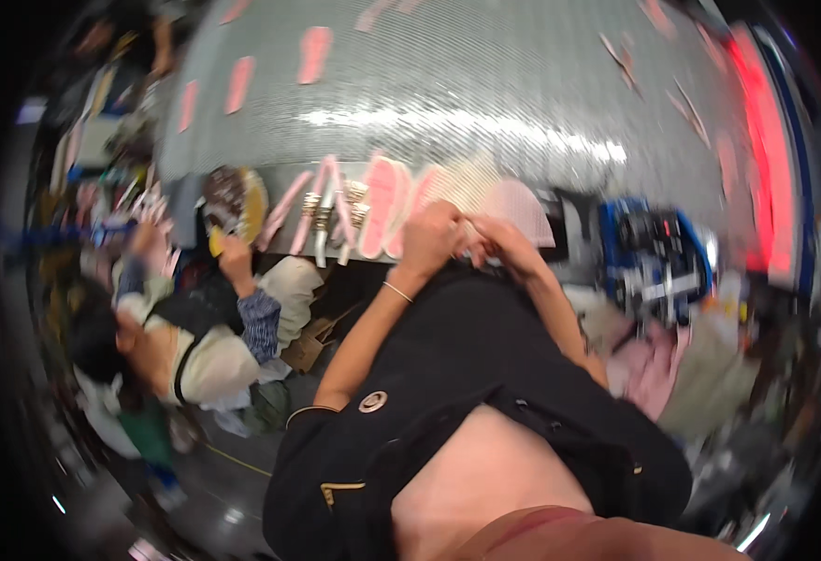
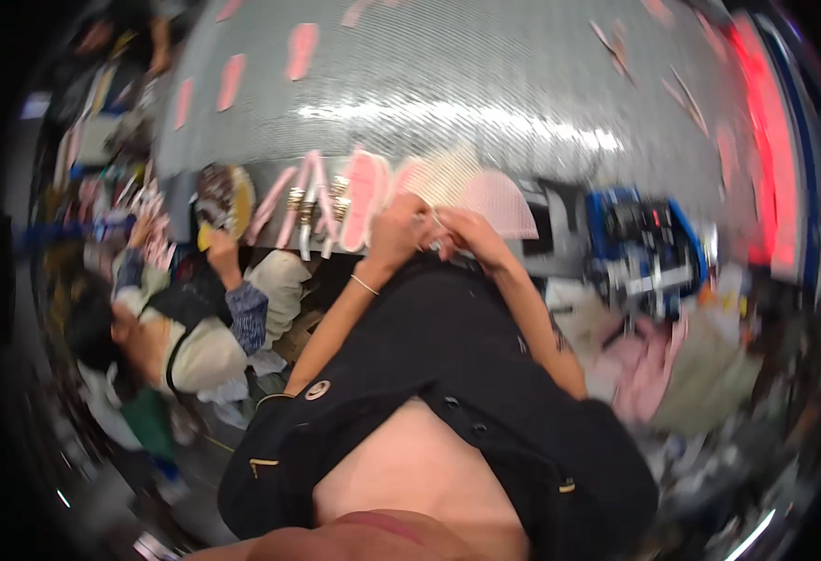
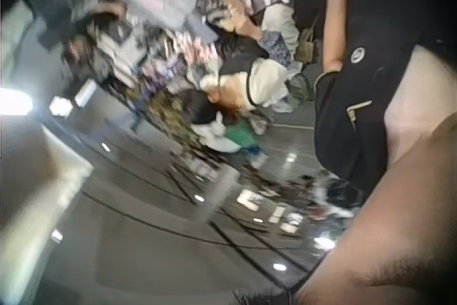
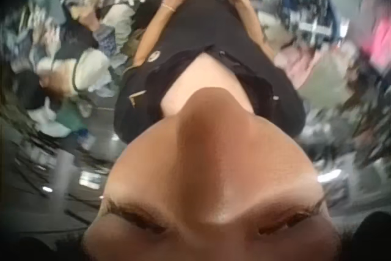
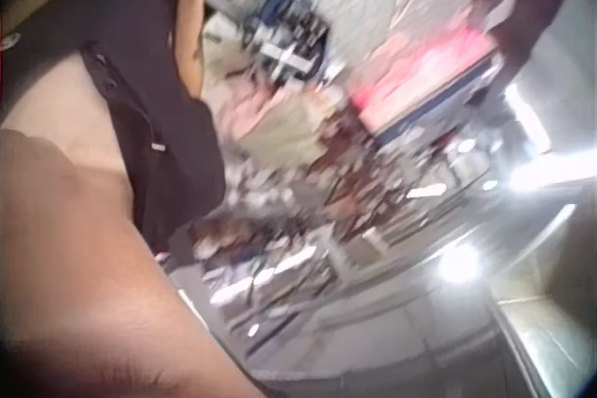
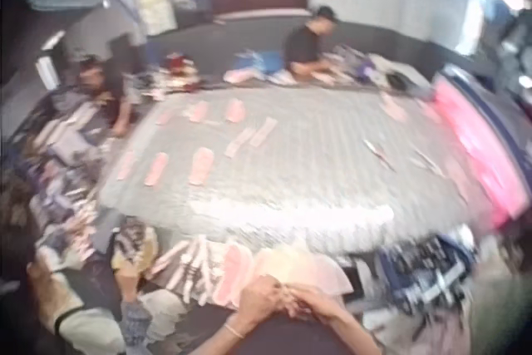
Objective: The person assembles footwear by hand in a factory setting. They pick up pink insoles and white mesh fabric pieces, align them, and press them together to form a single unit. The person handles the materials one at a time, repeatedly picking up components from a pile and placing the finished assembly onto a nearby table.
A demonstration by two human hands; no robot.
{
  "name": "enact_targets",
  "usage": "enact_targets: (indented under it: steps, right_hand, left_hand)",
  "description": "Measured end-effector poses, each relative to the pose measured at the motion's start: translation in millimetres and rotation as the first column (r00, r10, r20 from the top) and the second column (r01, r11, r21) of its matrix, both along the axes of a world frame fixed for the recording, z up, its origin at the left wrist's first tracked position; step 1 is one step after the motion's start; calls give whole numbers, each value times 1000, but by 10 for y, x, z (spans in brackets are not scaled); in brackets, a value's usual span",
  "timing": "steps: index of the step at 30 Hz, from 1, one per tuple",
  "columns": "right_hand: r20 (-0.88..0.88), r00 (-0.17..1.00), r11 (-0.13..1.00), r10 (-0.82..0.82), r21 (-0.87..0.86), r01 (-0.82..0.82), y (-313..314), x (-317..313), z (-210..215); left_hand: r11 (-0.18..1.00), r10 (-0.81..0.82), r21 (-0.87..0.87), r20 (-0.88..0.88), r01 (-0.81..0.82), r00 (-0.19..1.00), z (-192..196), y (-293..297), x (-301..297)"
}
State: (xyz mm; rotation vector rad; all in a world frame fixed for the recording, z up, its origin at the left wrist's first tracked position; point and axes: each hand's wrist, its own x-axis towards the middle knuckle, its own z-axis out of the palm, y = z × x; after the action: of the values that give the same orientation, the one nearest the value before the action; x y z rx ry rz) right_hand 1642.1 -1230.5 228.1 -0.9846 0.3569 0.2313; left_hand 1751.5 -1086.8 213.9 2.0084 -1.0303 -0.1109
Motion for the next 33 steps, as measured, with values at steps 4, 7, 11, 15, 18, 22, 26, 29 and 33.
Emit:
enact_targets:
  steps: [4,7,11,15,18,22,26,29,33]
  right_hand:
    - [-252,955,948,-158,-308,75,-150,-314,-435]
    - [-189,935,423,-301,-905,-47,-228,-608,-795]
    - [-210,875,216,-436,-968,-125,-369,-691,-1060]
    - [-158,846,-102,-509,-965,-242,-490,-569,-1274]
    - [-254,788,-128,-562,-914,-385,-548,-487,-1428]
    - [-400,752,0,-524,-883,-469,-686,-458,-1590]
    - [-229,806,156,-546,-973,-170,-763,-566,-1451]
    - [-24,877,411,-480,-889,201,-758,-595,-887]
    - [-12,836,589,-548,-715,376,-616,-401,-353]
  left_hand:
    - [998,-37,49,-153,45,988,-9,-9,-76]
    - [993,-5,116,-214,30,977,-22,80,-21]
    - [979,49,205,-212,-5,976,-106,229,83]
    - [963,91,268,-245,-22,965,-230,334,152]
    - [964,114,262,-261,-43,959,-317,363,137]
    - [972,139,225,-305,-71,942,-327,391,105]
    - [968,162,237,-357,-78,920,-458,492,26]
    - [975,143,217,-447,-48,883,-564,513,8]
    - [985,1,140,-596,103,803,-612,342,62]
